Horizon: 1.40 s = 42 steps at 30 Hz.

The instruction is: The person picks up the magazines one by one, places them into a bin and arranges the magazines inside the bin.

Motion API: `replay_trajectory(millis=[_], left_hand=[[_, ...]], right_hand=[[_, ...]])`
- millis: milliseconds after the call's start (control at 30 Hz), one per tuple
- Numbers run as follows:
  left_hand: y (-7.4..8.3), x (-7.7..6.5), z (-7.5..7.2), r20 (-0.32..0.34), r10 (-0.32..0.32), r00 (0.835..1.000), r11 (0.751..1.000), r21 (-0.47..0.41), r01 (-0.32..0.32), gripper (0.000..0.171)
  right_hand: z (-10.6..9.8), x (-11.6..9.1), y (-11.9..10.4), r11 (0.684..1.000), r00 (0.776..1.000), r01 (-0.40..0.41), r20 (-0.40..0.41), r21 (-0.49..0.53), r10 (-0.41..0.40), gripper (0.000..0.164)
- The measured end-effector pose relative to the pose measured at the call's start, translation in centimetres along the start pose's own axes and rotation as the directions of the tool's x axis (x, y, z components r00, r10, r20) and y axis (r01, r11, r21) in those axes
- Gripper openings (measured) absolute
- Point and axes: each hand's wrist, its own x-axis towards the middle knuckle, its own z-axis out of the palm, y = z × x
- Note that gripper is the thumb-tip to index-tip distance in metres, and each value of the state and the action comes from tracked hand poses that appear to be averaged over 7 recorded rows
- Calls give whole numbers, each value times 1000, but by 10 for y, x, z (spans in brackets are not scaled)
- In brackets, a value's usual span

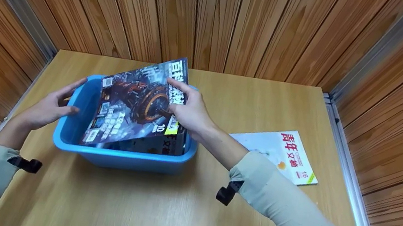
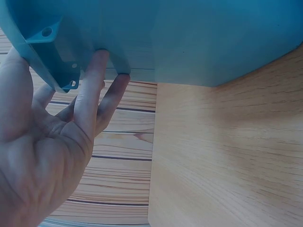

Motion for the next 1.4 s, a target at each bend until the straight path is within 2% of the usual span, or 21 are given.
replay_trajectory(millis=[300,667,867,1300,1400], left_hand=[[-1,1,0,-5,18,1000,1000,8,-18,92],[0,-3,1,-5,43,999,999,-10,-43,90],[0,-4,1,3,34,999,999,0,-34,90],[0,-2,0,-1,28,1000,1000,10,-28,89],[0,-3,0,1,19,1000,1000,9,-19,89]], right_hand=[[11,2,3,999,997,-52,49,1,52,75],[33,12,10,990,993,-79,73,-118,88,76],[44,18,11,977,989,-108,84,-184,125,75],[57,30,17,971,979,-138,123,-193,164,76],[57,31,19,965,980,-120,125,-234,153,77]])
